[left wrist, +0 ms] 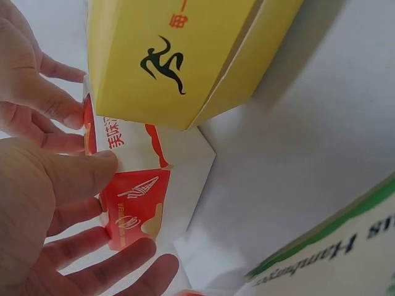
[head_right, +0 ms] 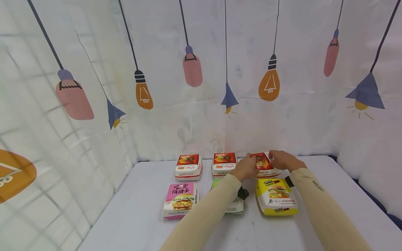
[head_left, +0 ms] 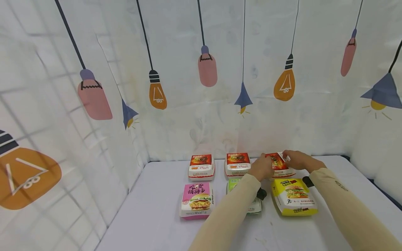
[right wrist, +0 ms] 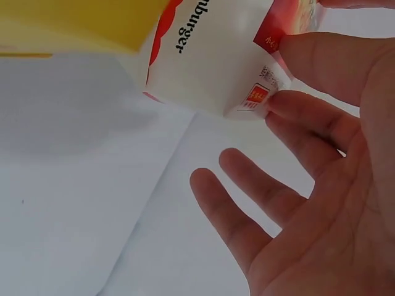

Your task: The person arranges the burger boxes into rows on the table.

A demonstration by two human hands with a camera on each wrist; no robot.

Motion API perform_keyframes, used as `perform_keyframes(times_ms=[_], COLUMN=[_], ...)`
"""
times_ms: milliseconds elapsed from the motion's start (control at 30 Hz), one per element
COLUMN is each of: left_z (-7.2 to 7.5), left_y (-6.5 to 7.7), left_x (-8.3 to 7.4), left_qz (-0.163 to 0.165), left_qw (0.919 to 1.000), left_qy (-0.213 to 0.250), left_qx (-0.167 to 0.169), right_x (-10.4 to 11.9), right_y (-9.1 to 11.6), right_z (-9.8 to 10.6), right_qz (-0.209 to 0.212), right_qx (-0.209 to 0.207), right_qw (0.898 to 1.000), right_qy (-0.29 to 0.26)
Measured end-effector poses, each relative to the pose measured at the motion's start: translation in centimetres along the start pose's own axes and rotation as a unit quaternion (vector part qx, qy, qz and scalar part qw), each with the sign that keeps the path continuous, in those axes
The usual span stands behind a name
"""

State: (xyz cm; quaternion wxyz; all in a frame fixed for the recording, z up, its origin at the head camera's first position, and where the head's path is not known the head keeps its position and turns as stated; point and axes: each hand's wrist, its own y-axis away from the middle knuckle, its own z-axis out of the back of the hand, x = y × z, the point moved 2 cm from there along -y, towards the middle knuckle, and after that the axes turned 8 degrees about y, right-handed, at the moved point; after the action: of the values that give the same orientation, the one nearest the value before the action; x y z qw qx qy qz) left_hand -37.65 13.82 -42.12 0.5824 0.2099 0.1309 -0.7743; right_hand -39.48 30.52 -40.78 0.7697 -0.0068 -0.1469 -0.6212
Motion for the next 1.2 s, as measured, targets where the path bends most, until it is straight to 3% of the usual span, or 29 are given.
perform_keyframes(times_ms=[400, 800, 967, 1200], left_z=[-0.02, -0.23, -0.08, 0.06], left_y=[-0.19, -0.36, -0.10, 0.07], left_x=[-0.05, 0.14, 0.20, 0.14], left_qz=[-0.022, -0.030, -0.040, -0.038], left_qw=[0.9981, 0.9974, 0.9946, 0.9933], left_qy=[-0.055, -0.065, -0.092, -0.100], left_qx=[-0.017, -0.012, -0.029, -0.044], right_x=[-0.26, -0.41, -0.25, -0.05], right_y=[-0.37, -0.42, -0.25, 0.02], right_z=[-0.66, -0.87, -0.64, -0.35], right_qz=[0.028, 0.014, 0.013, 0.000], right_qx=[-0.009, -0.014, -0.029, -0.008], right_qw=[1.000, 1.000, 0.999, 1.000], right_qy=[-0.003, 0.011, 0.025, 0.004])
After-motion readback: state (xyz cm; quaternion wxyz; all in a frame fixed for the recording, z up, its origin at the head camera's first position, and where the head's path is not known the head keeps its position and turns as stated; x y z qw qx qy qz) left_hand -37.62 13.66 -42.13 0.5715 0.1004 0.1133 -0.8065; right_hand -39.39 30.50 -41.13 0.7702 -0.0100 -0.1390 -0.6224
